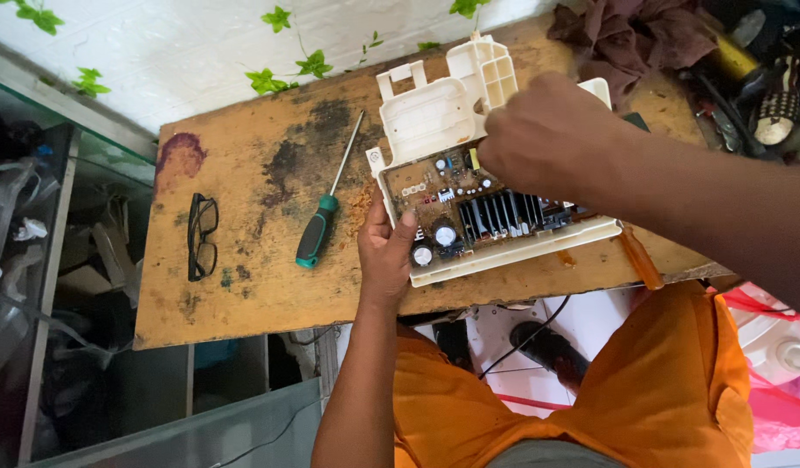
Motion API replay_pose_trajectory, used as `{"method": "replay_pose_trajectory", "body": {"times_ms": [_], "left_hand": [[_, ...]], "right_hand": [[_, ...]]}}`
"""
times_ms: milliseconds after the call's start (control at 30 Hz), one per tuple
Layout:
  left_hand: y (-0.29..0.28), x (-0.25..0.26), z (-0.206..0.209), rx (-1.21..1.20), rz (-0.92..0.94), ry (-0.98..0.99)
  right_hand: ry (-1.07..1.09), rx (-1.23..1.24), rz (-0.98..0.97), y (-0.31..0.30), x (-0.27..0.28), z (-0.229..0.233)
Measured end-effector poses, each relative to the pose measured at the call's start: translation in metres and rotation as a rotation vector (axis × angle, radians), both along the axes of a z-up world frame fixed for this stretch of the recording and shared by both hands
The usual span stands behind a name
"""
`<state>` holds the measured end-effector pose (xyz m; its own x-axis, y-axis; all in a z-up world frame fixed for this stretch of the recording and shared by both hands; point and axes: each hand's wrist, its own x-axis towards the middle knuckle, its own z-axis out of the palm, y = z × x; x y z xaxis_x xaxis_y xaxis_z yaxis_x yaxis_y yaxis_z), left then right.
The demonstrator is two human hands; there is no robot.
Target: The person uses a small tool to manipulate components on a circuit board inside a white plastic housing. They repeatedly probe and adjust parts near the heat sink and capacitors while holding the device steady with their other hand.
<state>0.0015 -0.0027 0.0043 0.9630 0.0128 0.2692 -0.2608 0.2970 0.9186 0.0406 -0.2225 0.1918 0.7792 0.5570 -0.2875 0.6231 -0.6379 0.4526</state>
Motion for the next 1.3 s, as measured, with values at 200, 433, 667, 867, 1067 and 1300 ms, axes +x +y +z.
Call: {"method": "replay_pose_trajectory", "body": {"times_ms": [200,433,667,867,1067,1300], "left_hand": [[0.002,0.003,-0.006,-0.001,0.024,0.094],[0.0,0.003,-0.009,-0.089,0.014,0.048],[-0.001,0.003,-0.002,-0.01,0.031,0.116],[0.001,0.004,-0.006,-0.002,0.043,0.121],[0.002,0.001,-0.001,0.023,0.039,0.097],[0.0,-0.005,0.015,0.09,0.01,0.088]], "right_hand": [[-0.082,-0.041,0.127,0.011,-0.002,0.004],[-0.058,0.055,0.155,0.012,0.011,-0.011],[0.07,-0.141,0.079,0.016,0.008,0.016],[0.038,-0.094,0.082,0.015,0.014,0.011],[-0.016,-0.085,0.148,0.009,0.017,0.001],[0.053,-0.097,0.127,0.013,0.008,0.012]]}}
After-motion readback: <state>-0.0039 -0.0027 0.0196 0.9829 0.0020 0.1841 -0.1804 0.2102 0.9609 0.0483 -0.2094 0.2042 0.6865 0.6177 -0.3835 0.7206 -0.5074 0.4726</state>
